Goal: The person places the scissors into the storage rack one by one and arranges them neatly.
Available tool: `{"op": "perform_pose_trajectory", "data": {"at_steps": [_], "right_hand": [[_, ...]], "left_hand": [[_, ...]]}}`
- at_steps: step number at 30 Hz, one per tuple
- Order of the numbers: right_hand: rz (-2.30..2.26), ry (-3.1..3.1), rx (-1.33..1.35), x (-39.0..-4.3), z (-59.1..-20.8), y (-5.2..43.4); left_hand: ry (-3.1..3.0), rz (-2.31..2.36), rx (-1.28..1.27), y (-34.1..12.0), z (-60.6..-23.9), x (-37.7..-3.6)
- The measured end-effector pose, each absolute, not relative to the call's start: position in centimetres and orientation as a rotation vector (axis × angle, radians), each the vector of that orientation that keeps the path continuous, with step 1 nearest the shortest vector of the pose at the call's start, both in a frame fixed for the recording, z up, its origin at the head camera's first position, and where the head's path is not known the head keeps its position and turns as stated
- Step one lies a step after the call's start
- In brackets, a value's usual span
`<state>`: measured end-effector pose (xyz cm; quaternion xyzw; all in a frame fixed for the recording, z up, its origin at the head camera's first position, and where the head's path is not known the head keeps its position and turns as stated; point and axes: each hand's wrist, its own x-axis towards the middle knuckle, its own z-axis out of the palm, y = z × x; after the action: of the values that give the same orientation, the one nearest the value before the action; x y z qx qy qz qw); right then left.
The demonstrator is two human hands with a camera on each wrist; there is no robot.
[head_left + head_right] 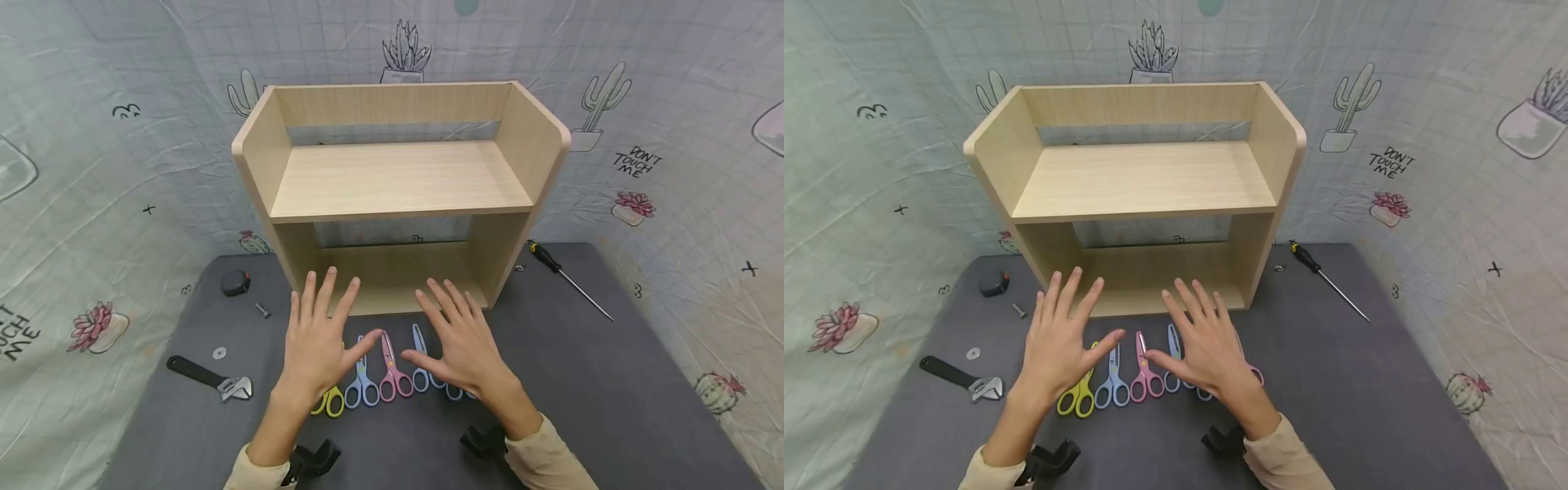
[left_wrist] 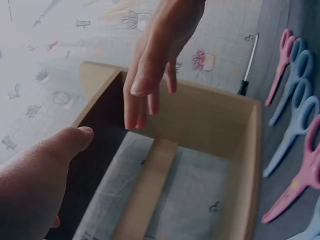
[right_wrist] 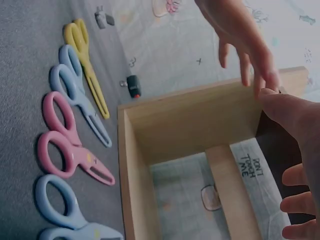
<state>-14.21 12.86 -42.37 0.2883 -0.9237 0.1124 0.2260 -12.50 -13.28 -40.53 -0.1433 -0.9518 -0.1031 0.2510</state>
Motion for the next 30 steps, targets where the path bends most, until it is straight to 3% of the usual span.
{"op": "perform_pose_trajectory", "data": {"at_steps": [30], "right_hand": [[0.418, -2.645, 0.960, -13.5, -45.0, 4.3]], "left_hand": [[-1.983, -0.613, -0.265, -17.4, -33.5, -16.8]]}}
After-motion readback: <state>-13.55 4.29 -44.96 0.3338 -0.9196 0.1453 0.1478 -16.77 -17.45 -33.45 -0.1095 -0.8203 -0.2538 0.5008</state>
